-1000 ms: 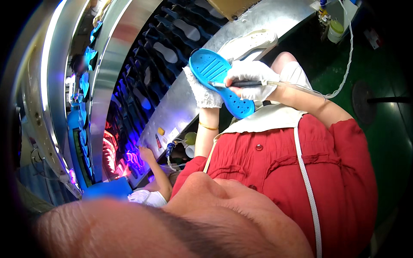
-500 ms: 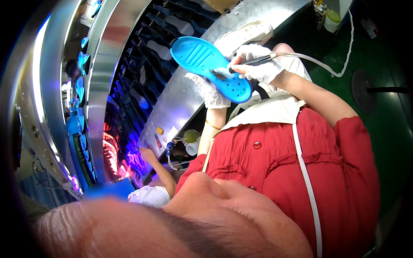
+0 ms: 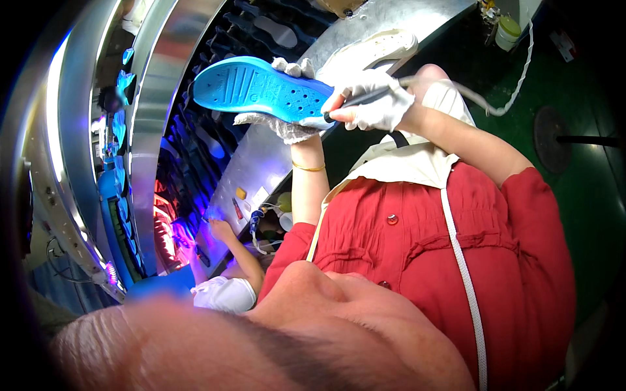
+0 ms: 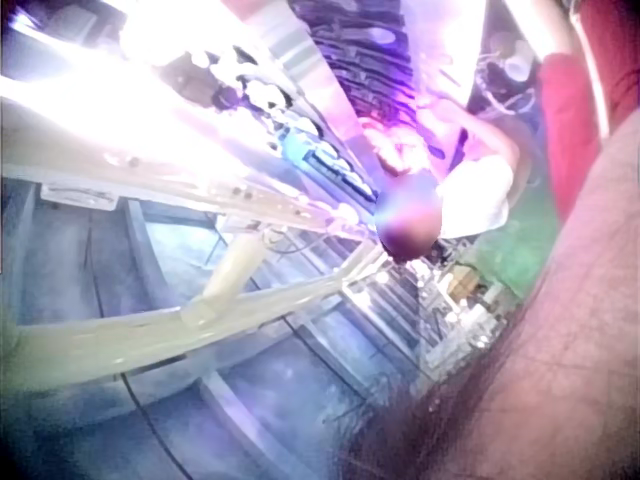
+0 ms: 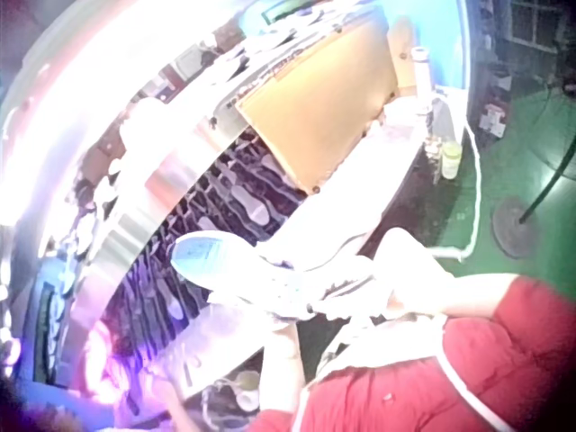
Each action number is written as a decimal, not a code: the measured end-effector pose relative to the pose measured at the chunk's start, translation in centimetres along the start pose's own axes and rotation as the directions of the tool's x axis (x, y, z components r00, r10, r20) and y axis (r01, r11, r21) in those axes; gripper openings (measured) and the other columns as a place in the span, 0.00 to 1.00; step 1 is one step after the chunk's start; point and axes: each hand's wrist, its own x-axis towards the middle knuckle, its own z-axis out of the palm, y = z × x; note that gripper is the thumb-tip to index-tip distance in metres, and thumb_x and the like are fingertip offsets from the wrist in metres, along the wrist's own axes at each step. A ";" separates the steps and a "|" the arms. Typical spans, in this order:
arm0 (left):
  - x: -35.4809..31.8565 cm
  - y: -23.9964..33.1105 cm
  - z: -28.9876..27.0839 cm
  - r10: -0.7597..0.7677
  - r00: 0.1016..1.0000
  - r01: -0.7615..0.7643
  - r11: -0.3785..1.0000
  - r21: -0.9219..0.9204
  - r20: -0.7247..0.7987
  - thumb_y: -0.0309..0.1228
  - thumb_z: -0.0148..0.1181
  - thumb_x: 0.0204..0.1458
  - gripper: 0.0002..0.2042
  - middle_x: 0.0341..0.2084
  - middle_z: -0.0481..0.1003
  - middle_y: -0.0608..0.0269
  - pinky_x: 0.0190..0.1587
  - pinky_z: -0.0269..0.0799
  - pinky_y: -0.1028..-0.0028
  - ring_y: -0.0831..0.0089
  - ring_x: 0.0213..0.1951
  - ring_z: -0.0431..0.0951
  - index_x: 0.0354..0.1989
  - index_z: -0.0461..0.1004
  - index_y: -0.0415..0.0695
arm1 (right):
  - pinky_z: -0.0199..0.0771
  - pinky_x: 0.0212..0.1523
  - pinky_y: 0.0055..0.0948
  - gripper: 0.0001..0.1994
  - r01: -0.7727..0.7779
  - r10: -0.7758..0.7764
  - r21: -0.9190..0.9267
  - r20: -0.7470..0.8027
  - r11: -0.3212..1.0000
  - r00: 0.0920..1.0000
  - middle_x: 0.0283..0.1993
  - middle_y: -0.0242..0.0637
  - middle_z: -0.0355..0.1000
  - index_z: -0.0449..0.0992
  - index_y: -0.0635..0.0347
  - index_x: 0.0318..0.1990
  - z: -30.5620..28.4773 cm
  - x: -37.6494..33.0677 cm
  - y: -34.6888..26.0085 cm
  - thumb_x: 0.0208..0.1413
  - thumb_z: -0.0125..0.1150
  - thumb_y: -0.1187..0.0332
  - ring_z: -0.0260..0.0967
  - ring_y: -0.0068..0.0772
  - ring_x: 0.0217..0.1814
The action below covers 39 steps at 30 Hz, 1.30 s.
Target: The person applies adhesive to the inner surface of blue outsoles using a small brush, reaching for new soles from a conveyor and placing them back after coating.
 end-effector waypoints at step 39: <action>4.5 3.2 -1.0 -0.384 0.674 0.732 0.457 0.505 -0.631 0.57 0.47 0.53 0.31 0.41 0.73 0.56 0.38 0.76 0.71 0.69 0.35 0.76 0.54 0.65 0.43 | 0.69 0.40 0.28 0.05 0.018 0.021 -0.306 0.124 0.952 0.992 0.32 0.36 0.71 0.74 0.58 0.26 -4.3 5.4 -0.4 0.37 0.62 0.76 0.68 0.31 0.38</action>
